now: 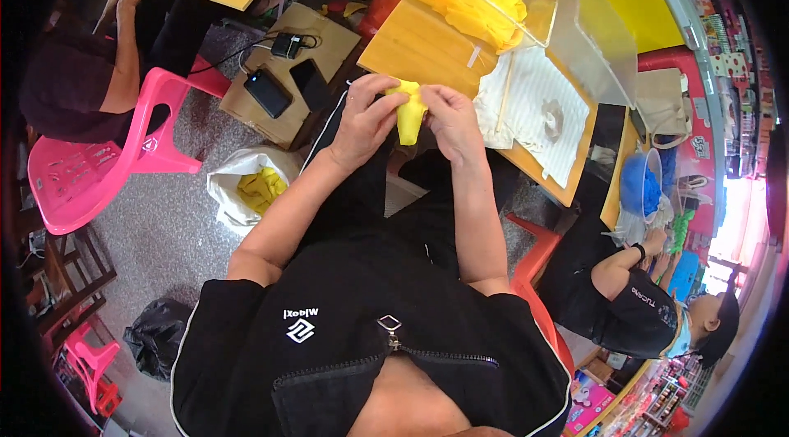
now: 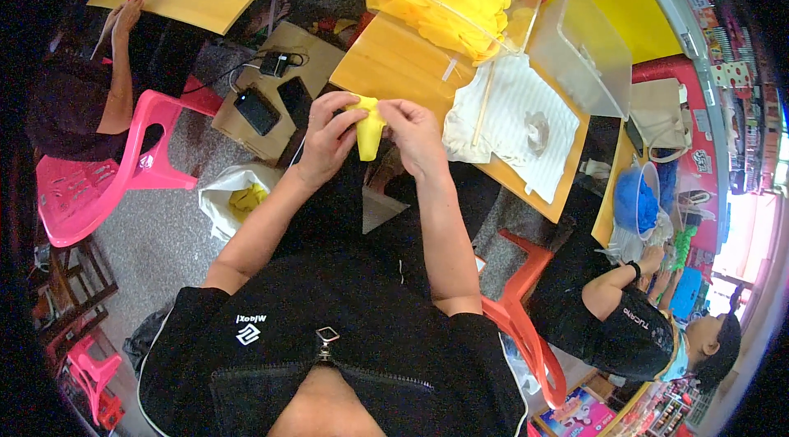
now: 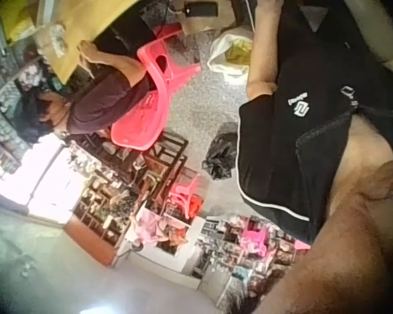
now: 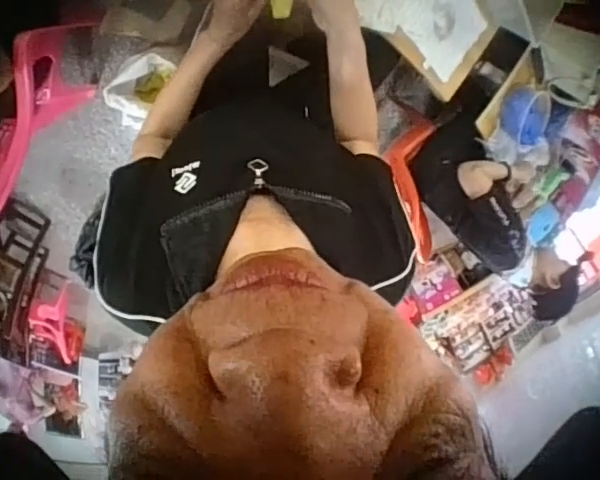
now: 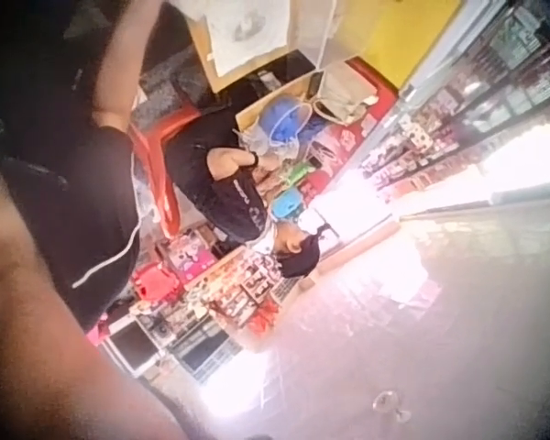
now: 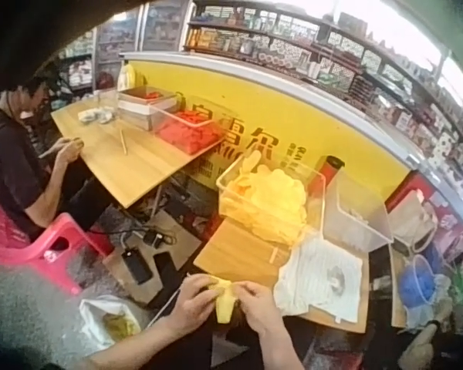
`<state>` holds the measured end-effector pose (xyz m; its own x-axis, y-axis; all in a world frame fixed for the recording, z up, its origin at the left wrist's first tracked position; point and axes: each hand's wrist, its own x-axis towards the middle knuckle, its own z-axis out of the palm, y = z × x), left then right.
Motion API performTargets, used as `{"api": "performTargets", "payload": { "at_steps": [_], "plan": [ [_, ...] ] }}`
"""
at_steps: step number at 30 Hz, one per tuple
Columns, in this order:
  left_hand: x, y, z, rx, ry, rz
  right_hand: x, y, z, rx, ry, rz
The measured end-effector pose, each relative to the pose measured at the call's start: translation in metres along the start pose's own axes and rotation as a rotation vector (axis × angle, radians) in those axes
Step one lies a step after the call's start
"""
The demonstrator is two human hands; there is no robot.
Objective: Assembling small applicator pads by fitting yellow fabric covers over white foam inserts.
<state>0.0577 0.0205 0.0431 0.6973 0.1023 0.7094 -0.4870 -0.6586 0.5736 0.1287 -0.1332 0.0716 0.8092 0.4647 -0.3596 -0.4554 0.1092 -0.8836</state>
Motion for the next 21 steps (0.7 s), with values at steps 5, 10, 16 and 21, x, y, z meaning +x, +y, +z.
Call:
{"api": "performTargets", "payload": {
  "at_steps": [5, 10, 16, 21],
  "plan": [
    [-0.018, 0.008, 0.018, -0.962, 0.004, -0.844, -0.010, 0.001, -0.007, -0.290, -0.011, -0.322],
    [-0.016, 0.007, 0.016, -1.425, -0.112, -1.030, -0.011, 0.001, -0.004, -0.514, 0.090, -0.315],
    [-0.035, -0.001, 0.004, -1.169, -0.167, -1.165, 0.011, -0.049, -0.008, 0.335, 0.176, -0.260],
    [-0.059, -0.003, 0.008, -1.128, -0.294, -1.312, 0.058, -0.017, -0.055, -0.403, 0.258, -0.264]
  ]
}}
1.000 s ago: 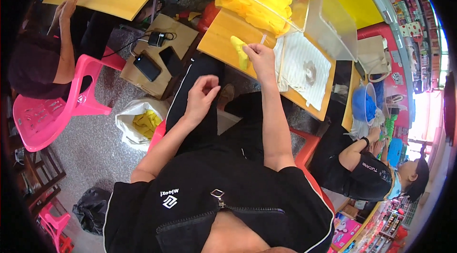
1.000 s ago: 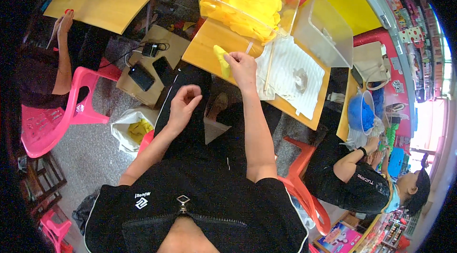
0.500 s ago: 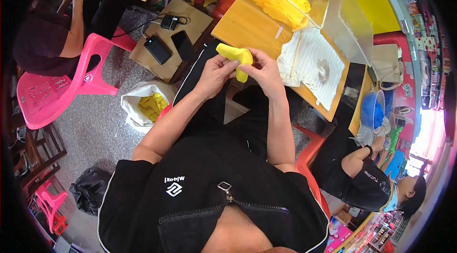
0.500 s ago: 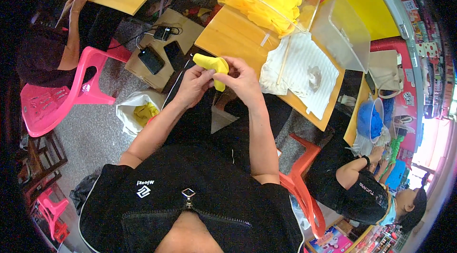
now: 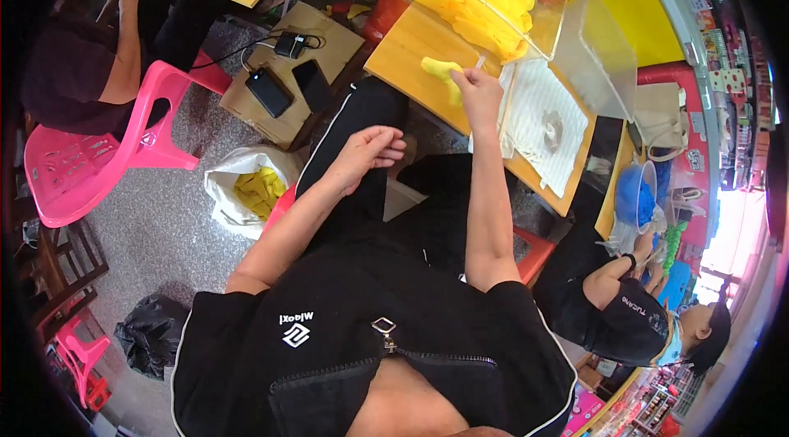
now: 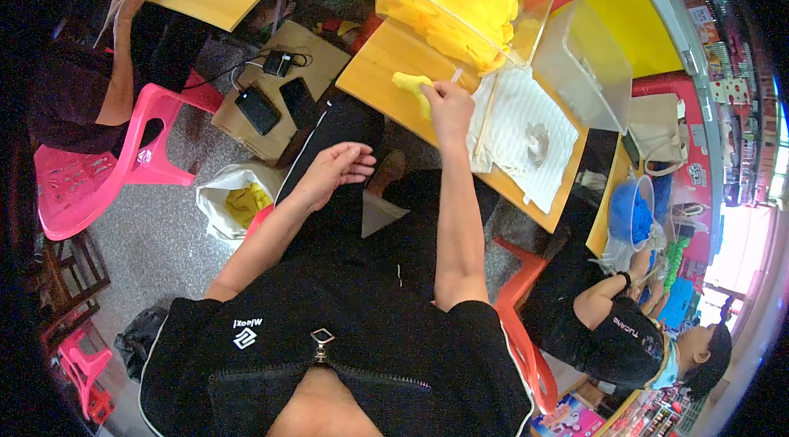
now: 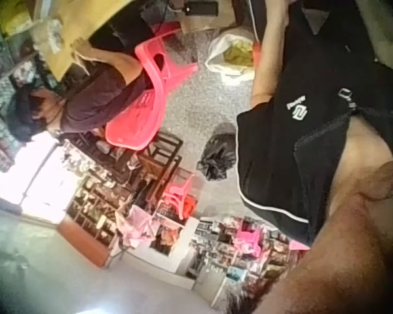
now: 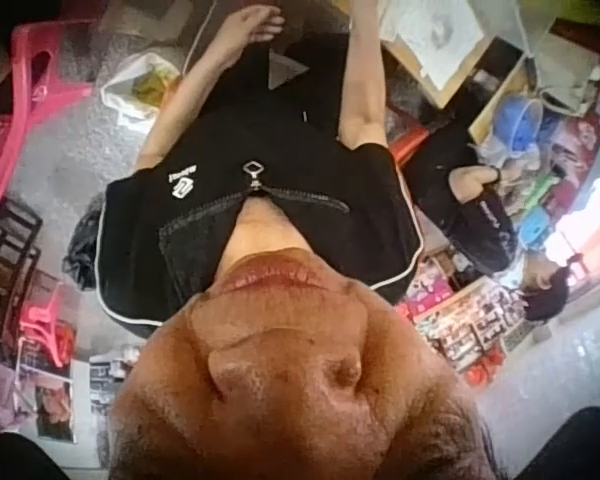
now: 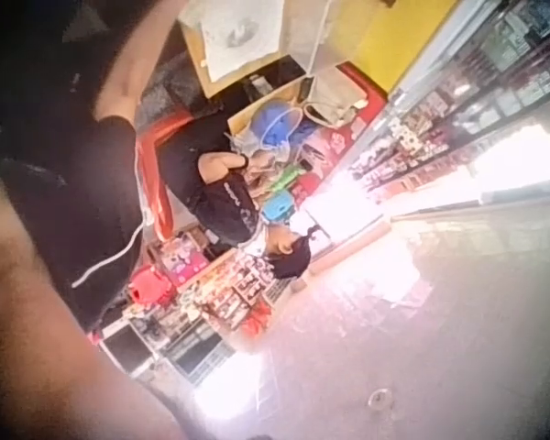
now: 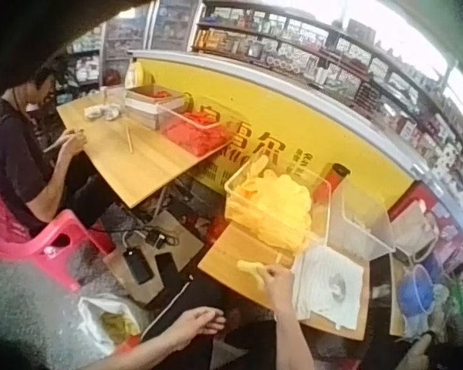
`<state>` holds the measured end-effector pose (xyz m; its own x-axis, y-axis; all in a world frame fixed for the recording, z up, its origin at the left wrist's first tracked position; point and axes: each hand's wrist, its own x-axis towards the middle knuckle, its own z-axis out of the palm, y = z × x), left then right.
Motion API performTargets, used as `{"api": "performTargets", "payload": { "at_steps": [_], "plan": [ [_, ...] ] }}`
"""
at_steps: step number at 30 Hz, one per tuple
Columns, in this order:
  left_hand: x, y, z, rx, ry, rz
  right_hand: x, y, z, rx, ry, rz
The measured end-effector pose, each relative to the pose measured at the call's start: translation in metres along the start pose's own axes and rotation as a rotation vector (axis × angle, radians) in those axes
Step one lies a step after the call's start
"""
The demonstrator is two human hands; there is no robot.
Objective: Assembling small applicator pads by fitting yellow fabric covers over white foam inserts.
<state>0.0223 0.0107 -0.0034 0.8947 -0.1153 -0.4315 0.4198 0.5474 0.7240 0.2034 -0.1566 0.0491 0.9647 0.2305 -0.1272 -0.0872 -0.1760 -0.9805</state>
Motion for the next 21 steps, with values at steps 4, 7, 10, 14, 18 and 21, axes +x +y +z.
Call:
{"api": "performTargets", "payload": {
  "at_steps": [4, 7, 10, 14, 18, 21],
  "plan": [
    [-0.005, -0.006, -0.008, -0.078, 0.004, 0.032, 0.003, -0.010, 0.005, 0.447, 0.040, 0.048],
    [0.001, -0.003, -0.002, -0.066, -0.011, 0.014, 0.019, 0.022, -0.014, -0.091, 0.010, -0.011],
    [-0.002, 0.002, -0.004, -0.046, -0.005, -0.020, 0.015, 0.024, -0.007, -0.050, 0.022, -0.054],
    [-0.005, 0.001, -0.004, -0.077, 0.053, 0.034, 0.001, 0.011, 0.009, -0.627, 0.103, -0.155],
    [-0.012, 0.016, -0.013, 0.521, 0.232, 0.513, -0.024, -0.003, 0.034, -0.479, -0.024, -0.208],
    [-0.025, 0.058, 0.008, 1.199, 0.494, 1.057, -0.060, -0.029, 0.052, -0.576, -0.213, -0.350]
  ]
}}
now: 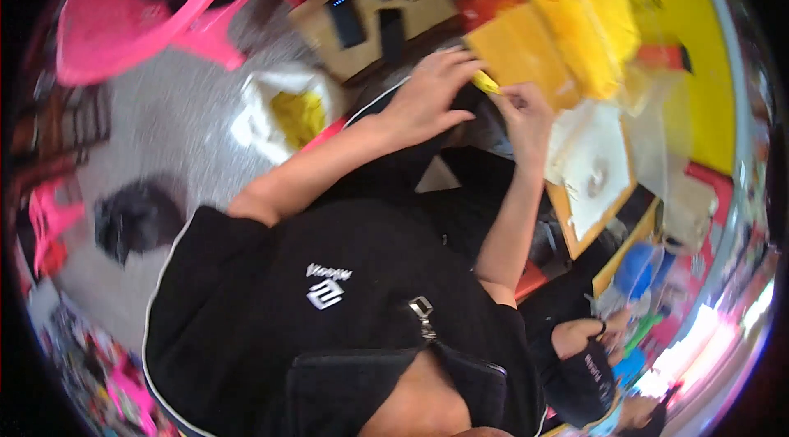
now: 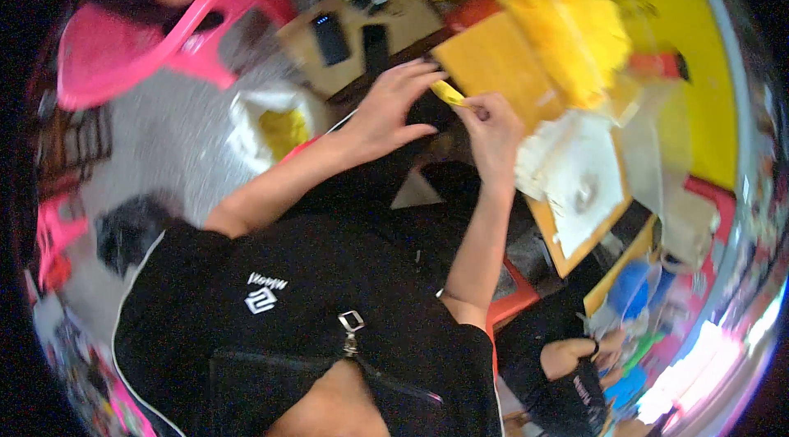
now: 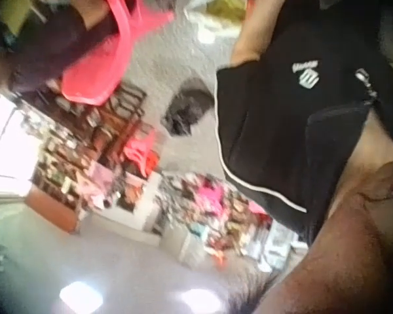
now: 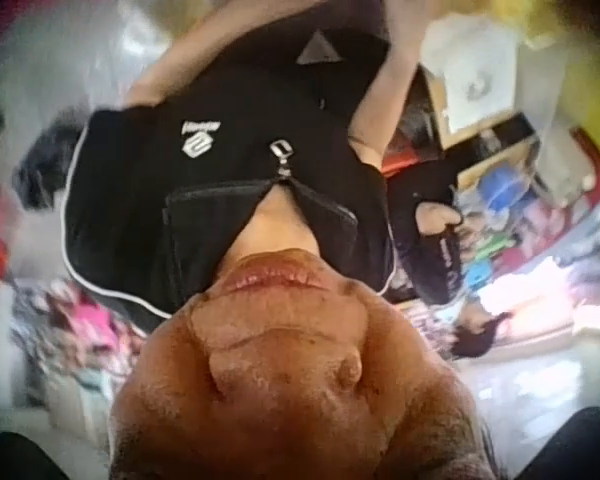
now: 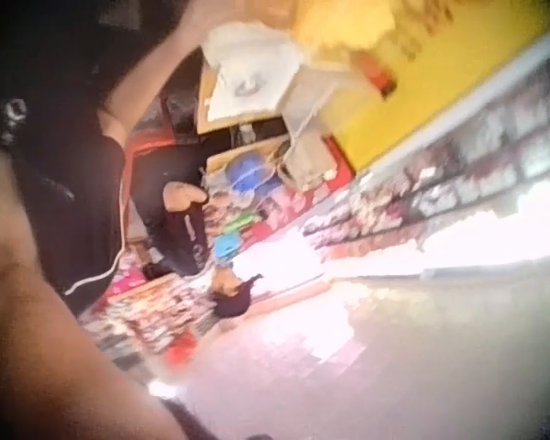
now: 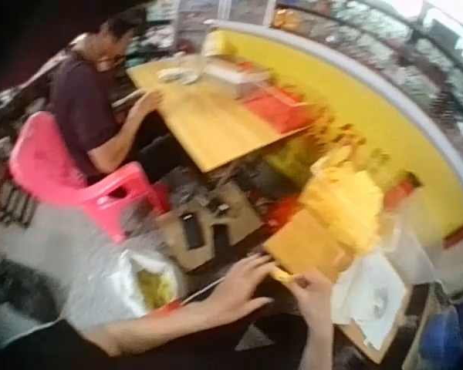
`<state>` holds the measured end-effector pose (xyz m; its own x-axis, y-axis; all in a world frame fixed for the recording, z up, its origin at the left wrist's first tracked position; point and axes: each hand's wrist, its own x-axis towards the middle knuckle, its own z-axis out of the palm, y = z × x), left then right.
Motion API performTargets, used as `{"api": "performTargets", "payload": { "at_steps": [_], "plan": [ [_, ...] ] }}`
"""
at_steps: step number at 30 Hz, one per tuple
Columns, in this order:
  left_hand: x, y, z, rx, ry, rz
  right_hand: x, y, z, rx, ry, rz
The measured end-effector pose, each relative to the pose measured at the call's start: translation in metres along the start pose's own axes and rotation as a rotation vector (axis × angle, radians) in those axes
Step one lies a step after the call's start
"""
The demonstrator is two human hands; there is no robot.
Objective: Assembling small applicator pads by fitting yellow fabric covers over white foam inserts.
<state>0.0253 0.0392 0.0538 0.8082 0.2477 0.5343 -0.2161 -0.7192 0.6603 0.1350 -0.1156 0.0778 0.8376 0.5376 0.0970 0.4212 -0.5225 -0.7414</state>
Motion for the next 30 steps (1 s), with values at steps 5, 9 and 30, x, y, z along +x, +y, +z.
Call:
{"api": "performTargets", "payload": {
  "at_steps": [5, 9, 30],
  "plan": [
    [-0.007, -0.012, -0.035, -0.333, -0.530, -0.331, -0.016, -0.037, 0.028, 0.120, -0.325, -0.052],
    [-0.037, -0.074, -0.075, -0.235, -0.422, -0.493, -0.028, -0.018, 0.033, 0.432, -0.123, 0.144],
    [-0.357, -0.398, 0.024, -0.818, 1.173, -1.734, -0.125, 0.069, 0.032, 0.200, -0.235, 0.688]
  ]
}}
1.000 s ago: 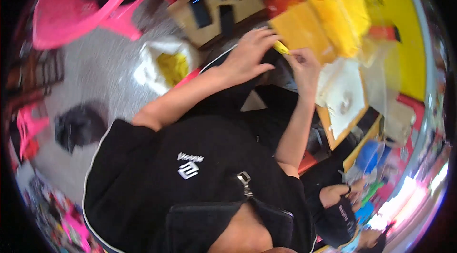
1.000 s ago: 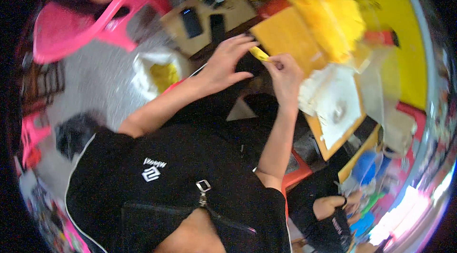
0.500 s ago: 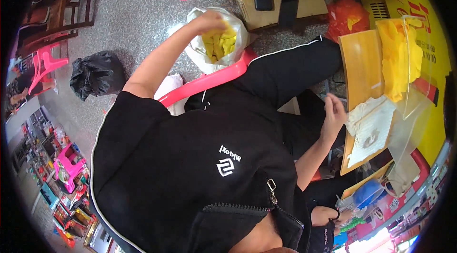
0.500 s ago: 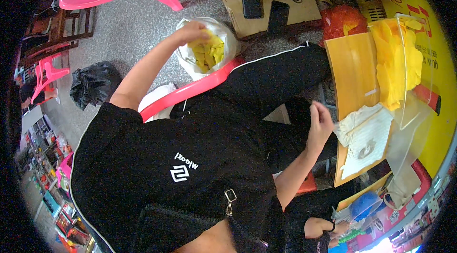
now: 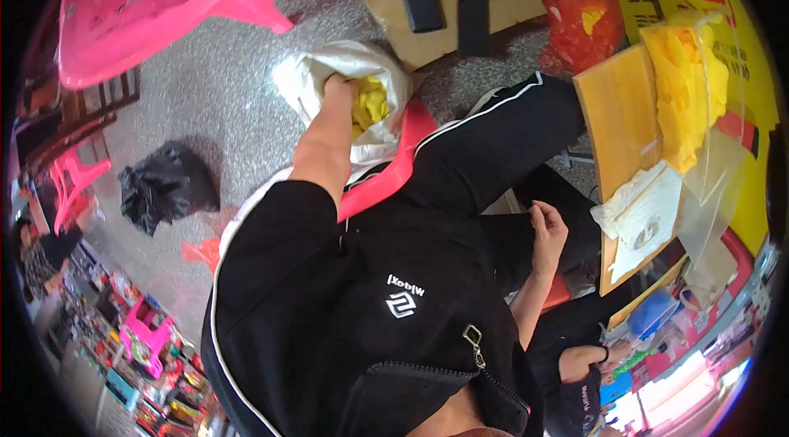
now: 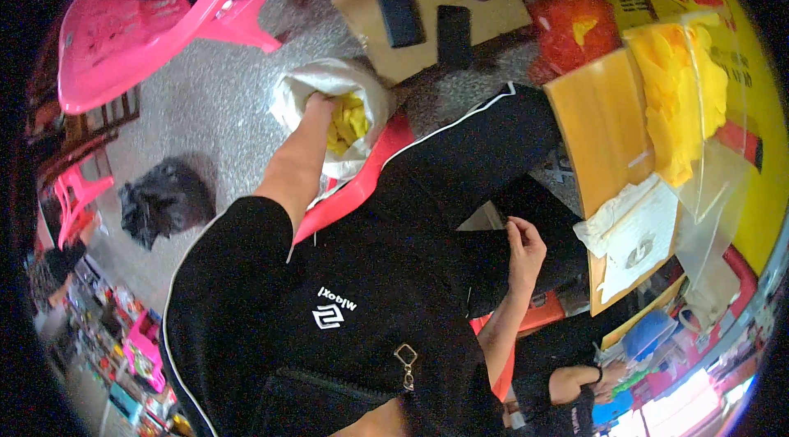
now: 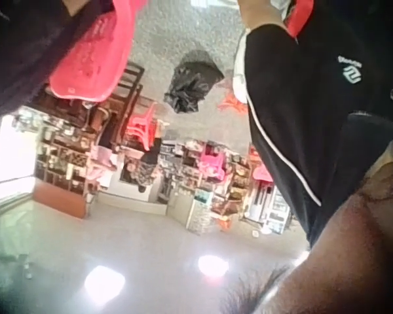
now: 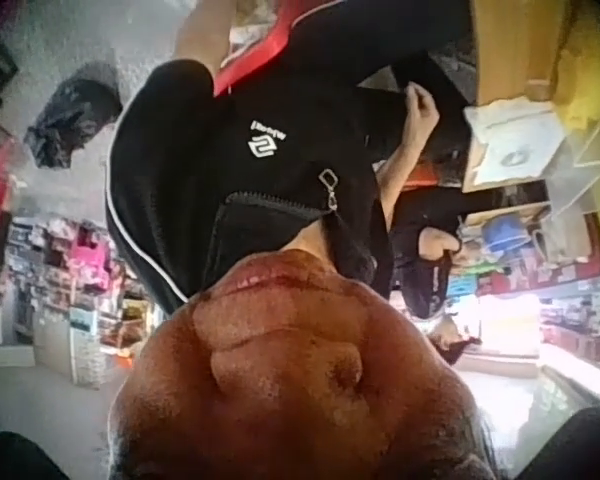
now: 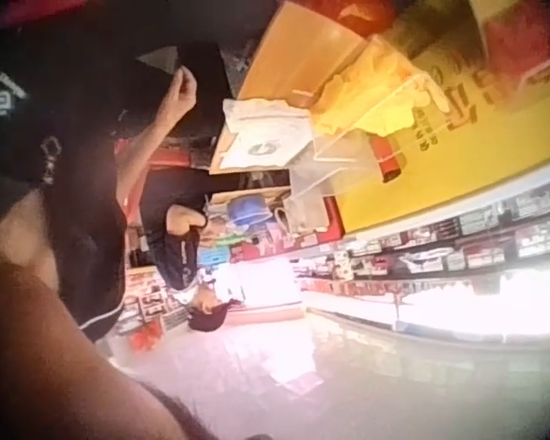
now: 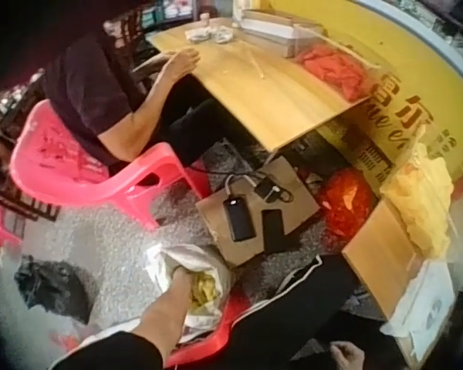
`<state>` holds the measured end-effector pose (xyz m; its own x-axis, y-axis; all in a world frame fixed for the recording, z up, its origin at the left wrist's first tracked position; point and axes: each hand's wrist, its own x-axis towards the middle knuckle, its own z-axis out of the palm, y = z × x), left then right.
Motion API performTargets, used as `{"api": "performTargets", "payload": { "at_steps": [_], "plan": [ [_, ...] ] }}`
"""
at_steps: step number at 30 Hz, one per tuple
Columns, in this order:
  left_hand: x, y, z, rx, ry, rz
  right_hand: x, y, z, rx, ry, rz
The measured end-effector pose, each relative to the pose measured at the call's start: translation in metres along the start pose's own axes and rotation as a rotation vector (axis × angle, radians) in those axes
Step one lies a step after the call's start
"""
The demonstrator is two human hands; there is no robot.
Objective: Assembling small applicator pads by fitting yellow fabric covers over white foam inserts.
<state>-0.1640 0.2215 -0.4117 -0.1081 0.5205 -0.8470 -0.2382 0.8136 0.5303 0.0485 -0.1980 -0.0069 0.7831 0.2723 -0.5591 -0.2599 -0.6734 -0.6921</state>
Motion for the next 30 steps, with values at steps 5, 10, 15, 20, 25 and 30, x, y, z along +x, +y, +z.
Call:
{"api": "performTargets", "payload": {
  "at_steps": [5, 10, 15, 20, 25, 30],
  "plan": [
    [0.044, 0.029, -0.096, -0.048, -0.388, -0.163, 0.005, -0.027, -0.003, -0.094, 0.025, -0.171],
    [0.006, -0.004, 0.006, 0.177, -0.465, -0.268, -0.001, -0.118, -0.073, -0.011, 0.264, -0.345],
    [-0.053, 0.076, -0.023, 1.093, -0.682, 0.050, 0.055, -0.232, -0.166, -0.046, 0.590, -0.701],
    [-0.159, 0.115, -0.011, 1.194, -0.692, -0.016, 0.218, -0.249, -0.252, -0.384, 0.600, -0.687],
    [-0.265, 0.152, 0.002, 1.081, -0.729, -0.020, 0.295, -0.253, -0.262, -0.695, 0.726, -0.464],
    [-0.301, 0.181, 0.010, 0.998, -0.726, 0.064, 0.317, -0.250, -0.284, -0.712, 0.618, -0.147]
  ]
}}
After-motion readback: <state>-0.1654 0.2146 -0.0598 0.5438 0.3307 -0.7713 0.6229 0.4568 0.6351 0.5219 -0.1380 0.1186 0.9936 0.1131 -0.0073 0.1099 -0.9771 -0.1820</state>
